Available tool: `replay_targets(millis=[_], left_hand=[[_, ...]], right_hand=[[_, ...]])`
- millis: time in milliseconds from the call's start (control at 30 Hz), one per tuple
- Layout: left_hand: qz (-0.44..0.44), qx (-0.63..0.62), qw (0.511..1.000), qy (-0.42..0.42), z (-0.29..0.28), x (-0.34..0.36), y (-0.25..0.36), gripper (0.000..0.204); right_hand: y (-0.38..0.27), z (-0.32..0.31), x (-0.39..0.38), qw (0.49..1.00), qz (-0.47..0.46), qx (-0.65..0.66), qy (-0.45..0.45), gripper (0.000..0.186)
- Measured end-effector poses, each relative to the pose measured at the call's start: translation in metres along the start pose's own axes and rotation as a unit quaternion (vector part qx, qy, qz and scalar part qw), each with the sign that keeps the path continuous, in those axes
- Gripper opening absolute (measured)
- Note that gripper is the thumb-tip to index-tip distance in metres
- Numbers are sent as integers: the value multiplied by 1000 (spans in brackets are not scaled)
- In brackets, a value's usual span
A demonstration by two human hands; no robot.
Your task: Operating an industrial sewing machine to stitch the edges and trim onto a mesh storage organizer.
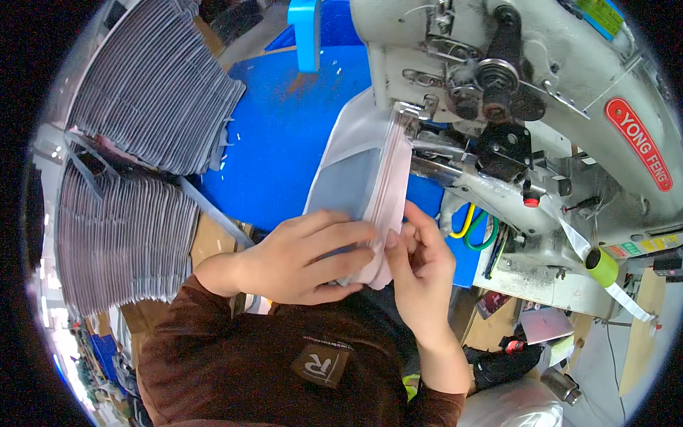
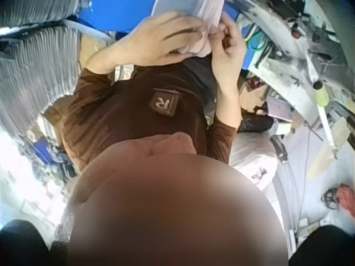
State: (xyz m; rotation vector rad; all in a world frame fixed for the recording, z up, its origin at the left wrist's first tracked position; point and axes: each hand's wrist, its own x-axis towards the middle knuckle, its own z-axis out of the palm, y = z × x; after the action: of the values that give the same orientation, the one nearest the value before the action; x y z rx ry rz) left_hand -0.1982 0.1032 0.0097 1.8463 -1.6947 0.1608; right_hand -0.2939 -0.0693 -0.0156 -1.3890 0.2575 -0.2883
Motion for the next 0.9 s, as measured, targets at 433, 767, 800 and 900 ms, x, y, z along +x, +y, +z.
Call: replay_targets(millis=[433,767,800,900], left_hand=[[42,183,969,163,36,-2,8,34],[18,177,972,152,36,21,-21,33],[22,173,972,157,36,23,-26,33],[7,147,977,156,34,31,-37,33]], right_hand=[[9,15,-18,995,-10,80,54,32],[10,17,24,990,-1,123,69,28],[10,17,27,989,3,125,77,28],[15,16,40,988,1,136,77,28]])
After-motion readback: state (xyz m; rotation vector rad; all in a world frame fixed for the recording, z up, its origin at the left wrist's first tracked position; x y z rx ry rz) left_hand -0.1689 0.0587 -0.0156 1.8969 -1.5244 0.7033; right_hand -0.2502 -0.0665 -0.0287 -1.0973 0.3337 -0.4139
